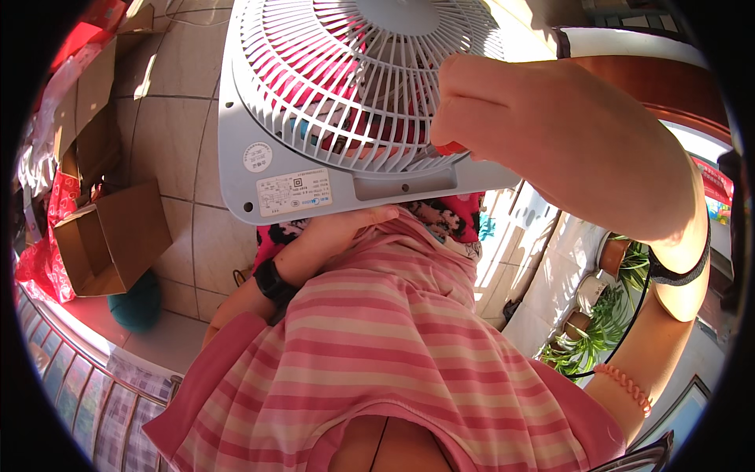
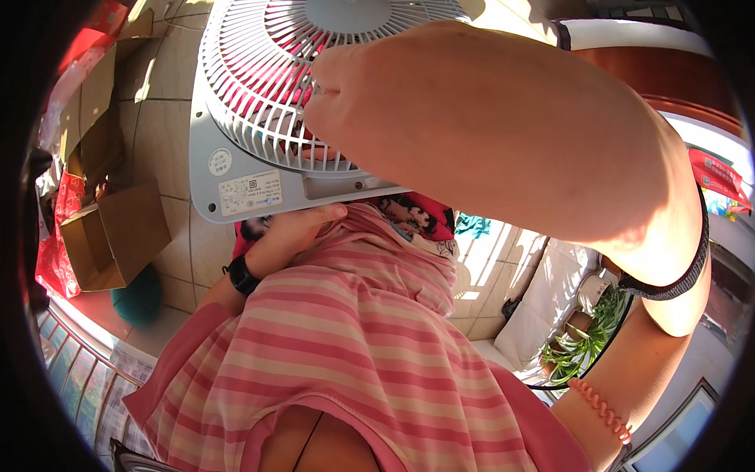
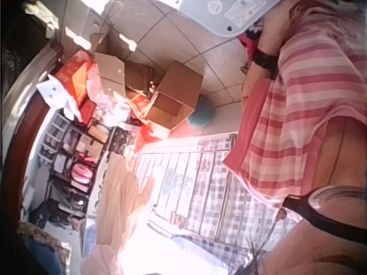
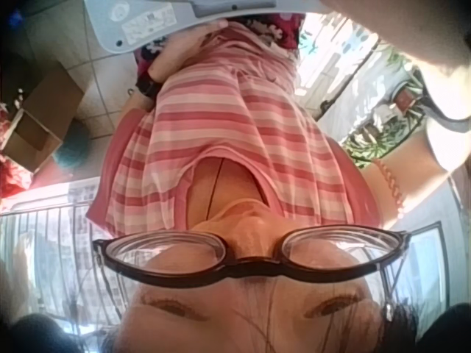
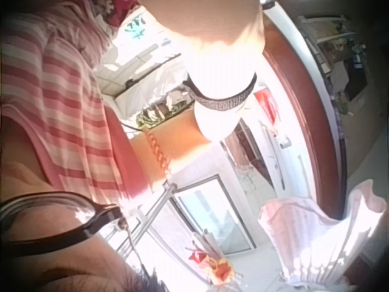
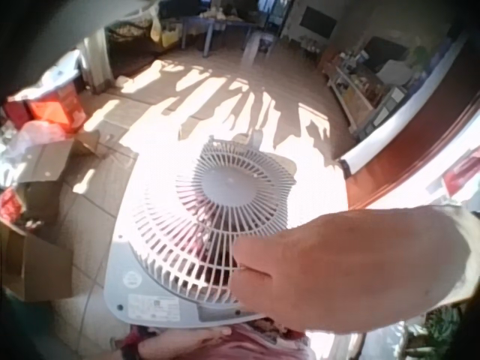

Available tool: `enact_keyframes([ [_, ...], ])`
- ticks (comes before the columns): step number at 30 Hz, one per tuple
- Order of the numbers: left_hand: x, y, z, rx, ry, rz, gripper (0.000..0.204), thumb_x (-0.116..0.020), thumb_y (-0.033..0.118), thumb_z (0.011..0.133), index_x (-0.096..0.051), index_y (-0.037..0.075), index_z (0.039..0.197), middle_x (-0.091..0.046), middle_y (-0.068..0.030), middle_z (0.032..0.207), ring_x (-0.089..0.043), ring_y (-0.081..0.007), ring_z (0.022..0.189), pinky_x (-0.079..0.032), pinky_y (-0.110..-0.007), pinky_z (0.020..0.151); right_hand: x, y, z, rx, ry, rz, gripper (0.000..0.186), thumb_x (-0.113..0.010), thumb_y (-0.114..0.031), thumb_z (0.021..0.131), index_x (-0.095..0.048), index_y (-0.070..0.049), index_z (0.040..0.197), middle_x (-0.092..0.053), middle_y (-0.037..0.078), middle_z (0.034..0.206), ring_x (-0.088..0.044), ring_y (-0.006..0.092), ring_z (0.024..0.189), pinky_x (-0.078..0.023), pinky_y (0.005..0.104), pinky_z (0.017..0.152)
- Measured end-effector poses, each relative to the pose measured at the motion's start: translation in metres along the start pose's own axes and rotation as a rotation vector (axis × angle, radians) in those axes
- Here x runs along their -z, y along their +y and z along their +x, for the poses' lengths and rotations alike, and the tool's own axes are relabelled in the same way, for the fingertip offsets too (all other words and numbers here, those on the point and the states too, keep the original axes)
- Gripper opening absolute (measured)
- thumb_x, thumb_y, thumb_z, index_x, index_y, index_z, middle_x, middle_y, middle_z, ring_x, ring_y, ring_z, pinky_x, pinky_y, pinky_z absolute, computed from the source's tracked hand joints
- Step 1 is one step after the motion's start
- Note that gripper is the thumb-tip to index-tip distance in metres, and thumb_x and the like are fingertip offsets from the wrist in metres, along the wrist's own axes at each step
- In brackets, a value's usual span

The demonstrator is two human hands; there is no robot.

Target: The person is repairing a small white electric fan. They use a screwdriver to remove screws from the fan's casing, then reassemble the fan by screwing the parts back together.

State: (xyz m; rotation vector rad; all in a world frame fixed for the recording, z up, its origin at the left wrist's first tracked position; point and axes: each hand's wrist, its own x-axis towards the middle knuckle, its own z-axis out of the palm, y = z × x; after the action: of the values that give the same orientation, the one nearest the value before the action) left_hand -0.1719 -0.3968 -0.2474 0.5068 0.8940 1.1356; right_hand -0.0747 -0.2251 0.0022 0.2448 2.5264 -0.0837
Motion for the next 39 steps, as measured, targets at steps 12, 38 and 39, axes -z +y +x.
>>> enact_keyframes([
  [12,-0.013,0.030,0.005,0.075,-0.030,-0.265,0.027,-0.070,-0.002,0.083,-0.066,-0.001,0.110,-0.068,-0.0084,0.106,-0.063,-0.0165,0.095,-0.051,-0.029,0.083,-0.001,0.010,-0.020,0.137,0.307,0.067,0.022,-0.067,-0.024,0.085,-0.058,-0.007,0.098,-0.054,0.008,0.085,-0.059,0.0270,0.069,-0.045,0.0376,0.058],
  [38,0.323,0.158,0.209,-0.681,0.300,-0.294,0.042,-0.060,-0.005,0.089,-0.051,0.001,0.129,-0.057,-0.0108,0.126,-0.057,-0.0233,0.115,-0.048,-0.041,0.103,-0.191,0.205,0.118,-0.652,0.925,1.585,0.032,-0.056,-0.031,0.099,-0.063,0.001,0.101,-0.062,0.004,0.076,-0.045,0.0046,0.053,-0.037,0.0203,0.047],
  [39,0.332,0.150,0.214,-0.700,0.309,-0.295,0.044,-0.059,-0.006,0.089,-0.049,0.000,0.131,-0.055,-0.0115,0.131,-0.056,-0.0243,0.118,-0.046,-0.042,0.105,-0.208,0.203,0.131,-0.629,0.931,1.646,0.032,-0.057,-0.030,0.099,-0.063,0.000,0.104,-0.063,0.003,0.079,-0.045,0.0048,0.053,-0.038,0.0200,0.048],
])
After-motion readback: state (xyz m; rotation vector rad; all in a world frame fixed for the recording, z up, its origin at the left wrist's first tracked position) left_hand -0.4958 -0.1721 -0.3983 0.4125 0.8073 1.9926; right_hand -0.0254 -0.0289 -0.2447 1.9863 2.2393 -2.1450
